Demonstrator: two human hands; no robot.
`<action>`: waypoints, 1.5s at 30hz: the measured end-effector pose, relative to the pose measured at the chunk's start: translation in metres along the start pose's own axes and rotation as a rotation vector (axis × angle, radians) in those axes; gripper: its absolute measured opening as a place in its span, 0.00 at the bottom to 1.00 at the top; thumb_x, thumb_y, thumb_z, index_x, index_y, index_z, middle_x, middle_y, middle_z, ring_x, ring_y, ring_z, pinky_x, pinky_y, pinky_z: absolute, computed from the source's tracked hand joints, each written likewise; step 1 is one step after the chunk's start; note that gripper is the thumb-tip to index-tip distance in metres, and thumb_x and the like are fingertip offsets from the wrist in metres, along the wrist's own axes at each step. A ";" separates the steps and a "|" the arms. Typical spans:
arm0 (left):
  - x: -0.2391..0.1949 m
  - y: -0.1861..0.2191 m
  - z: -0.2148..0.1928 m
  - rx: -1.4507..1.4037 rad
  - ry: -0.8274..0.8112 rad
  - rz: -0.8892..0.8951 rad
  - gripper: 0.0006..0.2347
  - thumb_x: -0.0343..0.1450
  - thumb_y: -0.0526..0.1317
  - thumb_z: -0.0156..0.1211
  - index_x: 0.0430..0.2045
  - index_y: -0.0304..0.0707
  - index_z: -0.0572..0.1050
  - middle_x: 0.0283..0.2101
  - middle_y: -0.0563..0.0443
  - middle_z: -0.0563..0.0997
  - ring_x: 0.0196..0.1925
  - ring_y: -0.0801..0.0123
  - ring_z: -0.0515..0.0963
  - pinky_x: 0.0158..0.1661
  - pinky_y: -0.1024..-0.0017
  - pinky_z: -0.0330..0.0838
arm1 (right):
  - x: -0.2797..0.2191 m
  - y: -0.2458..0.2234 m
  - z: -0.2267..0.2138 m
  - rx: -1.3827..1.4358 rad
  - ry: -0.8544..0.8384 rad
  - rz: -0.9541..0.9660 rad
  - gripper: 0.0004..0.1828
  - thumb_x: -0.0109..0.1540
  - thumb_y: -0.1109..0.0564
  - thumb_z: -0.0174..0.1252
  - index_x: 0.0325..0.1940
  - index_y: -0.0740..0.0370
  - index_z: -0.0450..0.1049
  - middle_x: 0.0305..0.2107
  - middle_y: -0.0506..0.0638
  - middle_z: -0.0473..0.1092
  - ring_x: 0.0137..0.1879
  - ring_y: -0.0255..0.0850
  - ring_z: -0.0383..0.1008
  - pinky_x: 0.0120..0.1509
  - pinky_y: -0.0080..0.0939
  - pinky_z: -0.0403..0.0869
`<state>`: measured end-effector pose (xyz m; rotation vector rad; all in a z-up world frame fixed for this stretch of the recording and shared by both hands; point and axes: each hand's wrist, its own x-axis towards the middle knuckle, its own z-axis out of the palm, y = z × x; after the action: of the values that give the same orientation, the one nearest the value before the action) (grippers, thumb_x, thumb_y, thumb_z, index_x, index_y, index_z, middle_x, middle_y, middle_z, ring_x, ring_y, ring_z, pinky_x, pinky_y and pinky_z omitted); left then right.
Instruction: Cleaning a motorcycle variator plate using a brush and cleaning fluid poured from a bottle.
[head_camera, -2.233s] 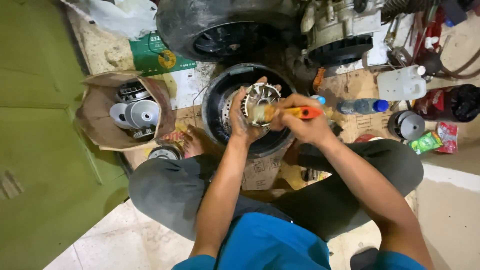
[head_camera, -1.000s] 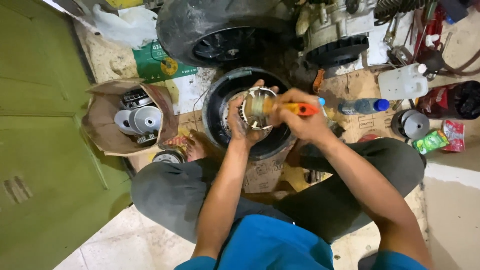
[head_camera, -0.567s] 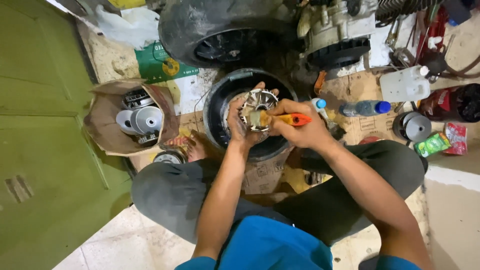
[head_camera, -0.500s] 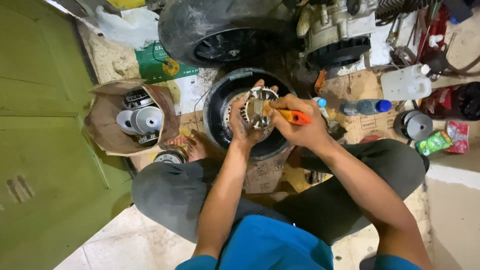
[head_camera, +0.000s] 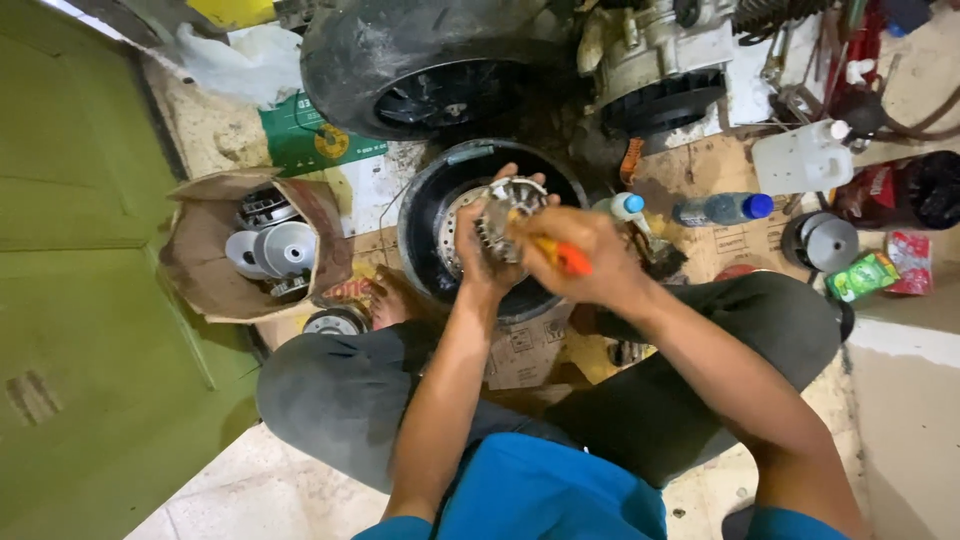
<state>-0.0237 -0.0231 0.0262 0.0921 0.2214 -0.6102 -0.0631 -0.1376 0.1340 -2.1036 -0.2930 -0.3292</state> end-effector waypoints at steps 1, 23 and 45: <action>0.001 0.004 -0.006 -0.005 -0.002 -0.004 0.27 0.66 0.50 0.50 0.61 0.44 0.64 0.57 0.30 0.70 0.52 0.35 0.75 0.52 0.45 0.71 | 0.001 0.001 -0.007 -0.006 0.000 0.003 0.08 0.54 0.59 0.63 0.34 0.64 0.75 0.22 0.63 0.71 0.29 0.62 0.74 0.28 0.52 0.71; -0.010 0.023 0.024 0.300 0.251 -0.311 0.33 0.62 0.69 0.50 0.59 0.56 0.66 0.42 0.34 0.76 0.36 0.48 0.79 0.25 0.52 0.77 | 0.024 -0.032 -0.049 -0.093 0.027 0.151 0.13 0.56 0.54 0.69 0.41 0.60 0.76 0.27 0.60 0.76 0.34 0.55 0.78 0.32 0.45 0.75; -0.015 0.022 0.026 0.275 0.456 -0.352 0.32 0.57 0.62 0.63 0.49 0.40 0.74 0.46 0.34 0.77 0.33 0.37 0.75 0.25 0.45 0.69 | 0.043 -0.016 -0.034 -0.152 0.006 -0.142 0.03 0.60 0.66 0.58 0.38 0.68 0.73 0.22 0.60 0.73 0.20 0.54 0.72 0.19 0.44 0.69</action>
<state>-0.0185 -0.0011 0.0554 0.4677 0.6026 -0.9660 -0.0325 -0.1553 0.1784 -2.2354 -0.4261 -0.4539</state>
